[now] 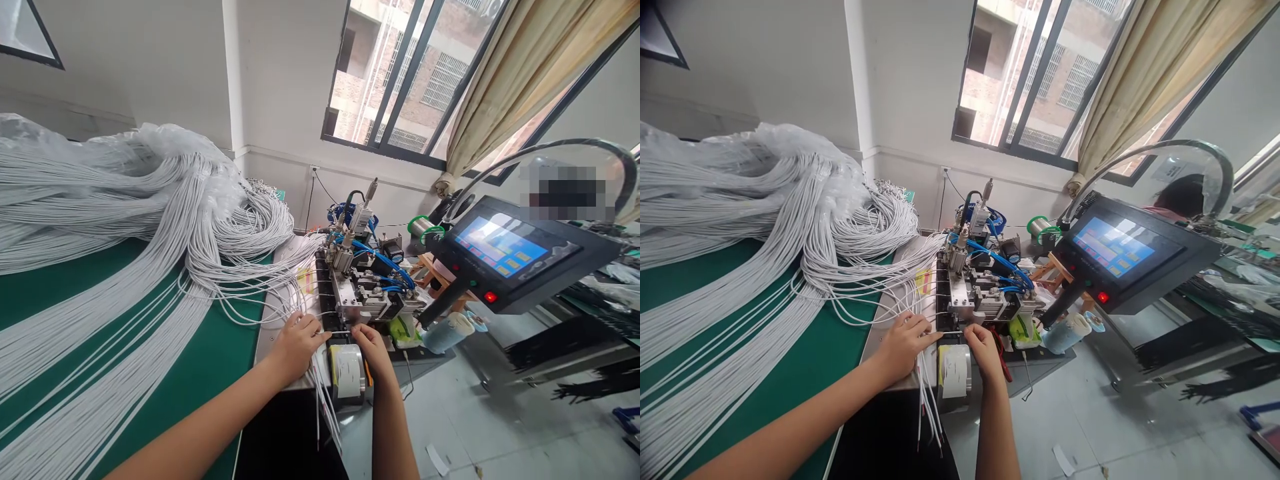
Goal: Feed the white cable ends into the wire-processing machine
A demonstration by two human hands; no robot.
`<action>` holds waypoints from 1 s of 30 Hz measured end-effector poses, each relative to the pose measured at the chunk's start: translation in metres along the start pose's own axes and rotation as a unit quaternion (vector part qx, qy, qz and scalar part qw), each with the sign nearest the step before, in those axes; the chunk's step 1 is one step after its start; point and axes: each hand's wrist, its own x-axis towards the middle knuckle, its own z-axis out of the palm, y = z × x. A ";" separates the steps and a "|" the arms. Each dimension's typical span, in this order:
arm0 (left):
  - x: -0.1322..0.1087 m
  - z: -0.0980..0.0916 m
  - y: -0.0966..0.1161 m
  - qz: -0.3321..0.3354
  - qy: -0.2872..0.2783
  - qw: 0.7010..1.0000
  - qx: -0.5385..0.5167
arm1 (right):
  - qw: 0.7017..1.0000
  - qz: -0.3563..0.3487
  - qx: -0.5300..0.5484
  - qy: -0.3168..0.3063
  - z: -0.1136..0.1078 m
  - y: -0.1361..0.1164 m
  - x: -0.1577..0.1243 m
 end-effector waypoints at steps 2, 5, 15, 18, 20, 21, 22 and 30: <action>0.000 -0.001 0.000 -0.001 -0.004 1.000 -0.003 | 0.999 0.022 0.020 0.011 0.003 -0.002 0.001; 0.001 -0.003 0.001 -0.003 -0.008 1.000 -0.002 | 0.997 0.049 0.055 0.016 0.006 -0.002 0.002; -0.001 0.000 0.000 -0.008 0.005 1.000 -0.006 | 0.992 0.071 0.103 0.017 0.006 0.009 0.000; -0.002 0.001 0.000 -0.009 0.011 1.000 -0.006 | 0.995 0.056 0.082 0.021 0.005 0.007 -0.005; -0.002 0.000 -0.001 -0.011 0.017 1.000 -0.007 | 0.998 0.034 0.039 0.036 0.003 0.004 -0.010; -0.003 -0.001 -0.001 -0.013 0.017 1.000 -0.008 | 0.999 0.020 0.010 0.048 0.002 0.002 -0.013; -0.003 -0.001 -0.001 -0.015 0.016 1.000 -0.009 | 0.998 0.005 -0.020 0.064 0.002 0.000 -0.016; -0.002 -0.002 0.000 -0.032 0.008 0.999 -0.016 | 0.971 -0.090 -0.188 0.113 0.012 -0.044 -0.048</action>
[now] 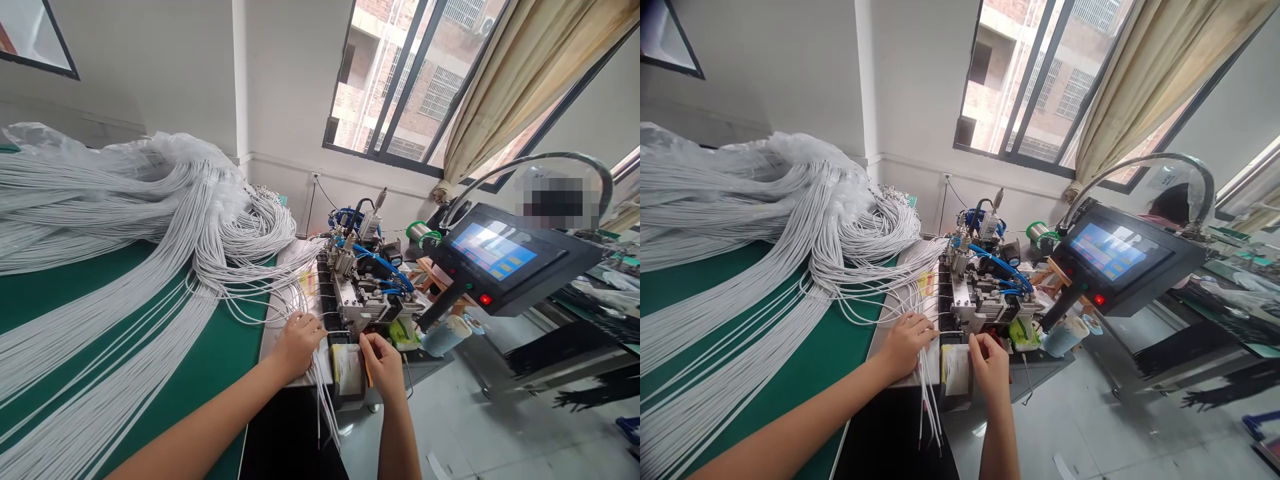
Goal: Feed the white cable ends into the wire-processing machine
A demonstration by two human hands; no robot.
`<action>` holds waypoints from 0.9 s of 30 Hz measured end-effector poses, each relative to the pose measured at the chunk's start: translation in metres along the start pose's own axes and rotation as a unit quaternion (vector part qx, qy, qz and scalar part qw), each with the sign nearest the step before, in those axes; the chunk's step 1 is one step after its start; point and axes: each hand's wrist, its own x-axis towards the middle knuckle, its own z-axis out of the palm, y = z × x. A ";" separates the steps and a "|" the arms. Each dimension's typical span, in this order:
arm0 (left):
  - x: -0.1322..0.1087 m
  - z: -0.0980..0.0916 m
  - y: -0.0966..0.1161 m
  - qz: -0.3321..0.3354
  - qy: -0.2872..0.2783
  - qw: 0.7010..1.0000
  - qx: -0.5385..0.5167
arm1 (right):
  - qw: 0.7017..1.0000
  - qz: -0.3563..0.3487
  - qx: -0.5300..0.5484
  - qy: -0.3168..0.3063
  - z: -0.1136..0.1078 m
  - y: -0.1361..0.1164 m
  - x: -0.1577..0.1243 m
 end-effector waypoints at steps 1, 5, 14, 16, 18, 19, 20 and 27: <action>0.000 0.000 0.000 -0.004 0.002 1.000 0.002 | 1.000 -0.013 -0.008 -0.018 0.000 -0.008 -0.004; -0.001 0.002 -0.001 -0.018 0.019 1.000 0.016 | 0.987 -0.075 -0.036 -0.138 0.004 -0.035 -0.021; 0.000 0.005 -0.001 -0.009 0.088 0.996 0.011 | 0.943 -0.183 -0.046 -0.275 0.026 -0.044 -0.031; 0.001 0.004 -0.001 0.000 0.092 0.996 0.003 | 0.951 -0.201 -0.007 -0.233 0.026 -0.039 -0.029; 0.001 0.002 -0.001 0.014 0.090 0.996 -0.004 | 0.961 -0.209 0.026 -0.179 0.023 -0.034 -0.026; 0.001 0.001 -0.002 0.023 0.090 0.996 -0.006 | 0.967 -0.204 0.038 -0.149 0.020 -0.032 -0.024; 0.001 0.000 -0.002 0.032 0.091 0.995 -0.008 | 0.973 -0.192 0.048 -0.116 0.018 -0.029 -0.022; 0.001 -0.008 0.001 0.065 0.139 0.988 -0.004 | 0.985 0.013 0.120 0.120 0.016 -0.010 -0.011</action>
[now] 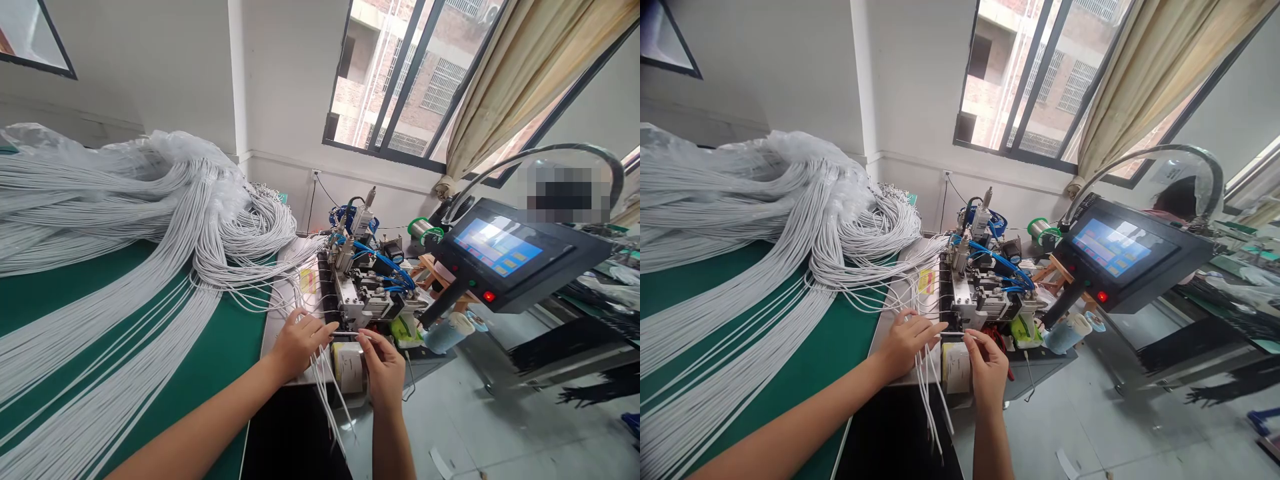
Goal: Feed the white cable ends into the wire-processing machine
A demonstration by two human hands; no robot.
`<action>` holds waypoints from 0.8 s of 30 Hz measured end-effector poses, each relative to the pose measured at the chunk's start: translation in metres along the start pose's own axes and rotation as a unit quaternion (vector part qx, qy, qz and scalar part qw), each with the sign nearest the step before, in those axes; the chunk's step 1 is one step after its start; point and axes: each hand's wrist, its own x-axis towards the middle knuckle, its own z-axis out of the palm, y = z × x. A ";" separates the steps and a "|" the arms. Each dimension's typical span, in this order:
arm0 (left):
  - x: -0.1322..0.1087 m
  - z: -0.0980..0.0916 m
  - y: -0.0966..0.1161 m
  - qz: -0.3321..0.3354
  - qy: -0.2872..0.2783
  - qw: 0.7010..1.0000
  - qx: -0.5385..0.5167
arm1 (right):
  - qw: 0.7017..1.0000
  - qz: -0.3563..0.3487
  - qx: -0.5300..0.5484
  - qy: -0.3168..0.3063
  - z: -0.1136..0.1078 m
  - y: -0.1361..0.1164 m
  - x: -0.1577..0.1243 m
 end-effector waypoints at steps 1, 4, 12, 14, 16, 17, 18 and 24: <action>0.000 -0.001 0.000 0.003 0.011 1.000 0.001 | 0.999 0.018 0.010 0.025 0.001 0.002 0.001; 0.001 -0.004 0.002 0.006 0.034 0.999 -0.001 | 0.996 0.048 0.035 0.067 0.003 0.007 0.003; -0.003 0.003 0.000 0.032 -0.024 0.999 0.016 | 0.999 0.034 -0.008 0.020 0.002 0.010 0.009; -0.005 0.006 -0.002 0.039 -0.035 0.998 0.019 | 0.999 0.032 -0.001 -0.003 0.000 0.010 0.011; -0.005 0.007 -0.003 0.043 -0.043 0.998 0.021 | 0.998 0.049 0.026 -0.038 -0.003 0.009 0.015; -0.005 0.007 -0.003 0.044 -0.047 0.998 0.022 | 0.995 0.064 0.042 -0.058 -0.005 0.009 0.017; -0.006 0.007 -0.003 0.045 -0.053 0.997 0.023 | 0.992 0.079 0.055 -0.079 -0.007 0.009 0.020; -0.004 0.006 -0.002 0.035 -0.093 0.995 0.030 | 0.983 0.106 0.039 -0.145 -0.017 0.014 0.034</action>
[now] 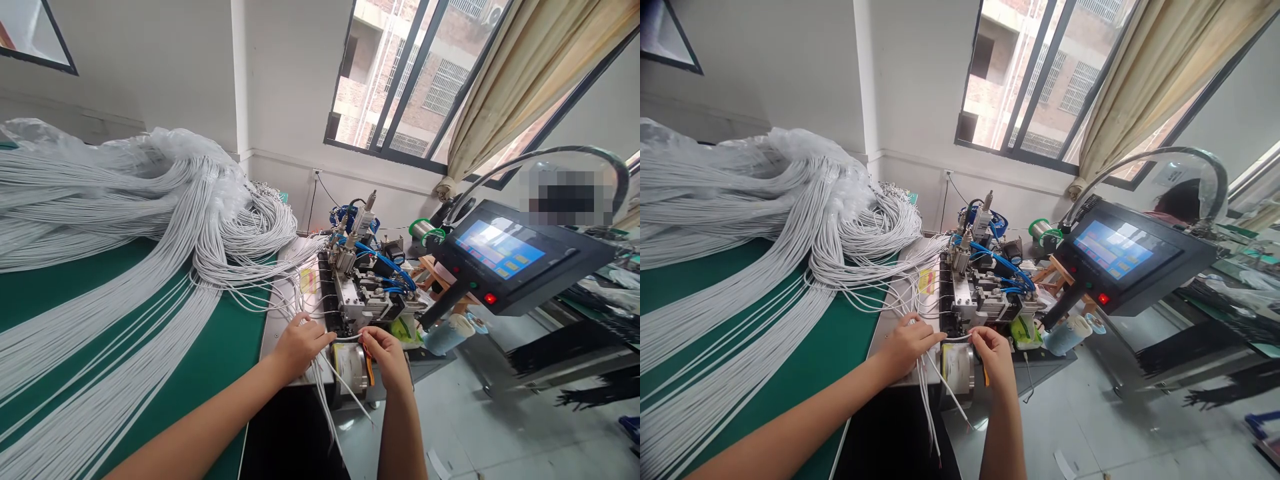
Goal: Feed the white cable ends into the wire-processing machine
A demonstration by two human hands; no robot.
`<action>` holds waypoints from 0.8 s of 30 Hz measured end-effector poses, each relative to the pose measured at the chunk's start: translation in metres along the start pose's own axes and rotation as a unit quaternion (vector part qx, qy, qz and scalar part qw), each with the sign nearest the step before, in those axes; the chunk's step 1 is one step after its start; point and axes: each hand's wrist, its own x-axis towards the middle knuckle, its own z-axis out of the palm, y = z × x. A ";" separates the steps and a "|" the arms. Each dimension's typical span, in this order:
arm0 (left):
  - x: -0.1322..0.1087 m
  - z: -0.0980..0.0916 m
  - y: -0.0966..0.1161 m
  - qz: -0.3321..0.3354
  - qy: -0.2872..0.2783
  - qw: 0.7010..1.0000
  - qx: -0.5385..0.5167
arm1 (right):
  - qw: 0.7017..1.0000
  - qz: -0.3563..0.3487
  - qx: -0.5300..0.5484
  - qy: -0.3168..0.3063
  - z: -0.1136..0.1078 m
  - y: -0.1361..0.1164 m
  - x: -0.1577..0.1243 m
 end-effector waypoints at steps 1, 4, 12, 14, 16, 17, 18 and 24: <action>0.000 -0.001 0.000 -0.003 -0.007 1.000 0.001 | 1.000 -0.004 -0.018 -0.006 -0.001 0.001 0.002; 0.002 -0.004 0.001 -0.010 -0.027 1.000 0.002 | 0.996 -0.027 -0.078 -0.022 -0.003 0.006 0.008; 0.003 -0.001 0.001 -0.033 -0.040 0.999 0.008 | 0.980 -0.094 -0.172 -0.031 -0.004 0.014 0.015; 0.003 0.001 0.001 -0.046 -0.041 0.998 0.011 | 0.978 -0.099 -0.183 -0.023 -0.004 0.016 0.017; 0.002 0.003 0.001 -0.055 -0.045 0.997 0.014 | 0.978 -0.098 -0.182 -0.017 -0.003 0.019 0.020; 0.002 0.004 0.001 -0.057 -0.048 0.997 0.014 | 0.979 -0.096 -0.177 -0.018 -0.002 0.021 0.022; 0.002 0.005 0.000 -0.058 -0.051 0.997 0.013 | 0.981 -0.092 -0.167 -0.022 -0.001 0.023 0.023; 0.002 0.004 0.001 -0.074 -0.065 0.995 -0.007 | 0.994 -0.040 -0.069 -0.069 0.002 0.038 0.031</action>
